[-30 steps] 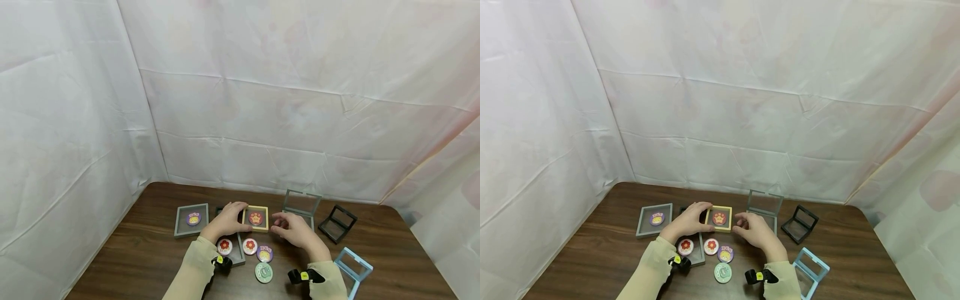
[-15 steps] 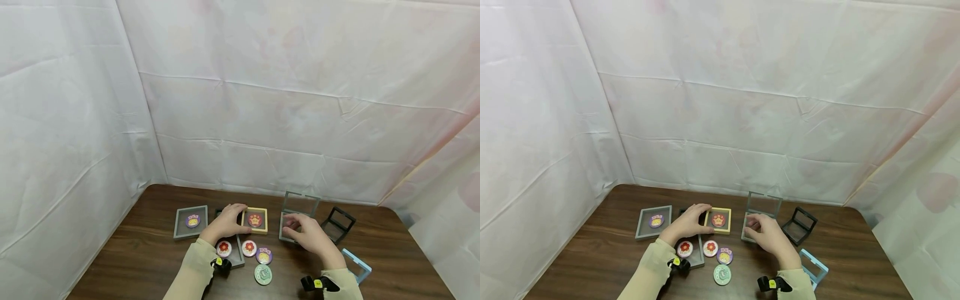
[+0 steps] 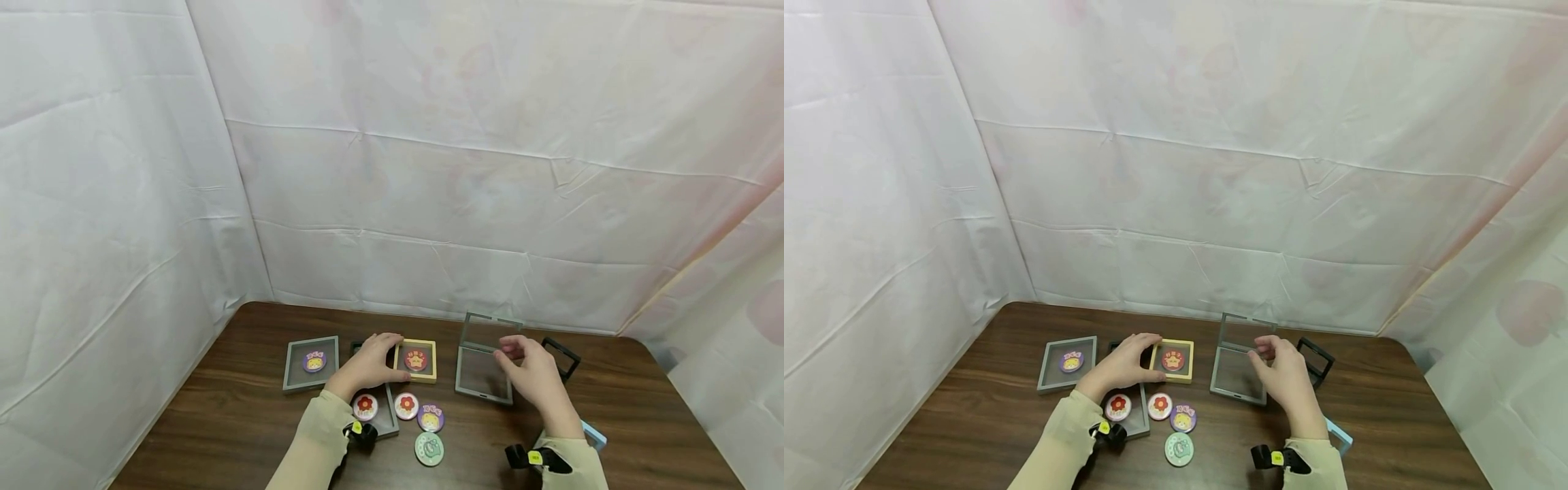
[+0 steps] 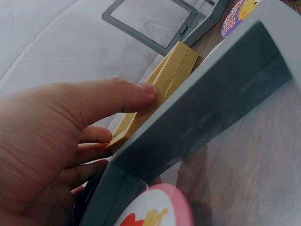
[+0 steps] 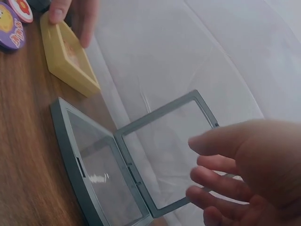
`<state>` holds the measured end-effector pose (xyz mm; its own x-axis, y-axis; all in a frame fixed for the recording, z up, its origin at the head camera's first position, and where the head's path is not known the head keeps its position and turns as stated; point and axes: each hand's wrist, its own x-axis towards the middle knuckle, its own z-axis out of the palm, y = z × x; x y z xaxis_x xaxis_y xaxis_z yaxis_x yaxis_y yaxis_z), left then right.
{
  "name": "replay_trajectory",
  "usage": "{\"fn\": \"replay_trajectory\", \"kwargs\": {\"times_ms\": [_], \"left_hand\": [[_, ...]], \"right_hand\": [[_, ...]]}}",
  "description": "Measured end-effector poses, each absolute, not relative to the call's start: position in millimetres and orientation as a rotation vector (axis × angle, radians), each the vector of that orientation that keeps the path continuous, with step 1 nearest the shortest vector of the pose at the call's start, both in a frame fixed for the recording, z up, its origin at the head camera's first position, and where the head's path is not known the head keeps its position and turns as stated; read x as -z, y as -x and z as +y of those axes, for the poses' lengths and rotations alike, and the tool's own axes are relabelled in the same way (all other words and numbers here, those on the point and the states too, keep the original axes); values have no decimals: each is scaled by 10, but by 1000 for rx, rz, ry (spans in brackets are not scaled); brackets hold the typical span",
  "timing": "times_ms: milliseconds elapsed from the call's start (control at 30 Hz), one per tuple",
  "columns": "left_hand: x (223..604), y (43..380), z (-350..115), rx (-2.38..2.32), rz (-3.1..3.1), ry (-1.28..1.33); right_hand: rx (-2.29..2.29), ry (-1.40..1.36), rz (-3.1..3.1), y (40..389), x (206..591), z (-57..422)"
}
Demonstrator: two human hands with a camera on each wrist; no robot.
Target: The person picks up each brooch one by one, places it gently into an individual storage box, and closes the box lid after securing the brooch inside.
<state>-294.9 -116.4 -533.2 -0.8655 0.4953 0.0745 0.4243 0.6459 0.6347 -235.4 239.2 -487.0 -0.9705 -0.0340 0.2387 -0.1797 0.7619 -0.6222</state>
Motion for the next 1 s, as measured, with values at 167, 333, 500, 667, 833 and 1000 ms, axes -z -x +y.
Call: {"fn": "replay_trajectory", "kwargs": {"times_ms": [167, 333, 500, 667, 833, 1000], "left_hand": [[5329, 2941, -1169, -1018, 2754, -775], [5338, 2948, -1173, -1010, 2757, -755], [5329, 2945, -1166, -1008, 2760, -749], [5316, 2935, -1163, -1025, 2753, -744], [5316, 2936, -1167, -1026, 2751, -736], [5320, 2932, -1163, -1024, 2753, -727]], "right_hand": [[-1043, -4, -2699, 2395, 4886, 2433], [-1151, 130, -2616, 2431, 4893, 2407], [-1208, 125, -2593, 2475, 4937, 2376], [-1212, 125, -2610, 2509, 5024, 2344], [-1259, 146, -2583, 2544, 5107, 2316], [-1294, 170, -2560, 2562, 5151, 2299]]}}
